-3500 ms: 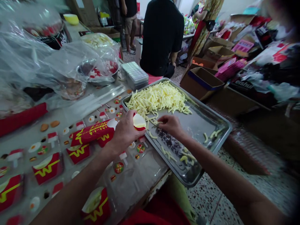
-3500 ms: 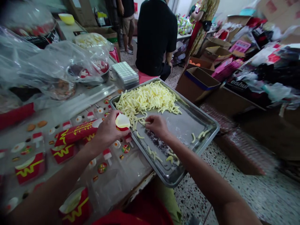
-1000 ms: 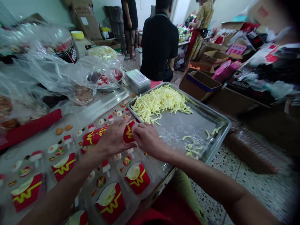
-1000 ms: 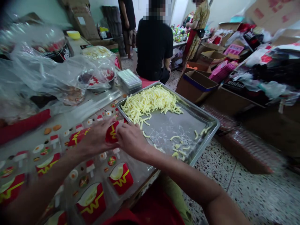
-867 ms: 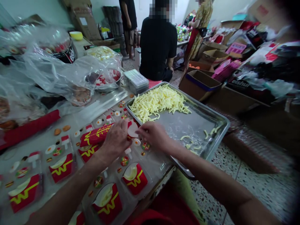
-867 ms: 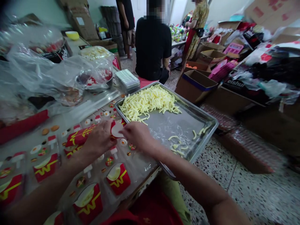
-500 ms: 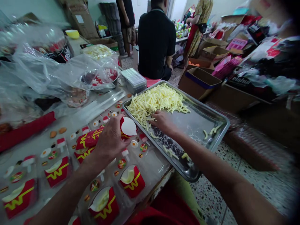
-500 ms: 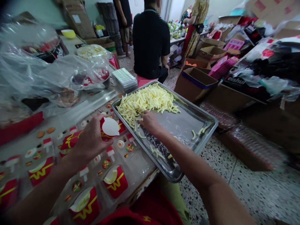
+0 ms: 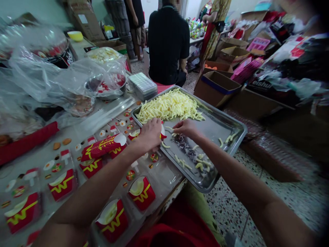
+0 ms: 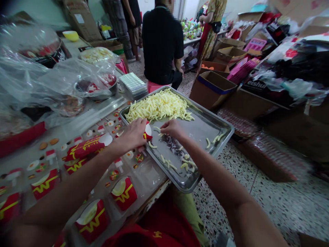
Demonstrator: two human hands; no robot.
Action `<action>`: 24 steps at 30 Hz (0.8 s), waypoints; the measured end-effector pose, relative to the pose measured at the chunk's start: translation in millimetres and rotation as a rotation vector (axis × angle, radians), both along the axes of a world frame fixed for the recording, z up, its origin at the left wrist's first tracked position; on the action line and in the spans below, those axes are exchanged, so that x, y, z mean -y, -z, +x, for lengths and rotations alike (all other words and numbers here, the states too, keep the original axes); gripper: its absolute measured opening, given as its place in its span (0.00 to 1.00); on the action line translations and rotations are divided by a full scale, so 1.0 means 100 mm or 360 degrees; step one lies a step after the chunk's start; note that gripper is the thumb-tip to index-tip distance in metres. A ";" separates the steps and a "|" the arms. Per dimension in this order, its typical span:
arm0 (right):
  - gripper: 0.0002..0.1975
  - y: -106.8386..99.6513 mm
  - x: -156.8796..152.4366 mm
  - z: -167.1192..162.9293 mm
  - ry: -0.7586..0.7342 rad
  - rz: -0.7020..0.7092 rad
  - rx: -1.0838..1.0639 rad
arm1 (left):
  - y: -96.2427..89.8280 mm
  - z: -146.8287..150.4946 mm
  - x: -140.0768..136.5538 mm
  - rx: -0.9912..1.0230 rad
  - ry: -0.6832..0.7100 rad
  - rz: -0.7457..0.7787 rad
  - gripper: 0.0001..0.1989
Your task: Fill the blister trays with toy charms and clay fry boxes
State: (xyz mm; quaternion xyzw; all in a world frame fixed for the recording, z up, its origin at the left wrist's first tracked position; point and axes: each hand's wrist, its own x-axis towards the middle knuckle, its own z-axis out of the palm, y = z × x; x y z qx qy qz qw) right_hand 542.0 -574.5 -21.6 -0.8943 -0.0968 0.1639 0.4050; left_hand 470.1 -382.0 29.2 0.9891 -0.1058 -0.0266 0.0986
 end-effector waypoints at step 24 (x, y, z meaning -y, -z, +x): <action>0.10 -0.69 -0.12 0.08 0.0035 0.0330 0.0826 | 0.47 0.60 0.01 -0.0233 -0.0065 -0.1726 0.38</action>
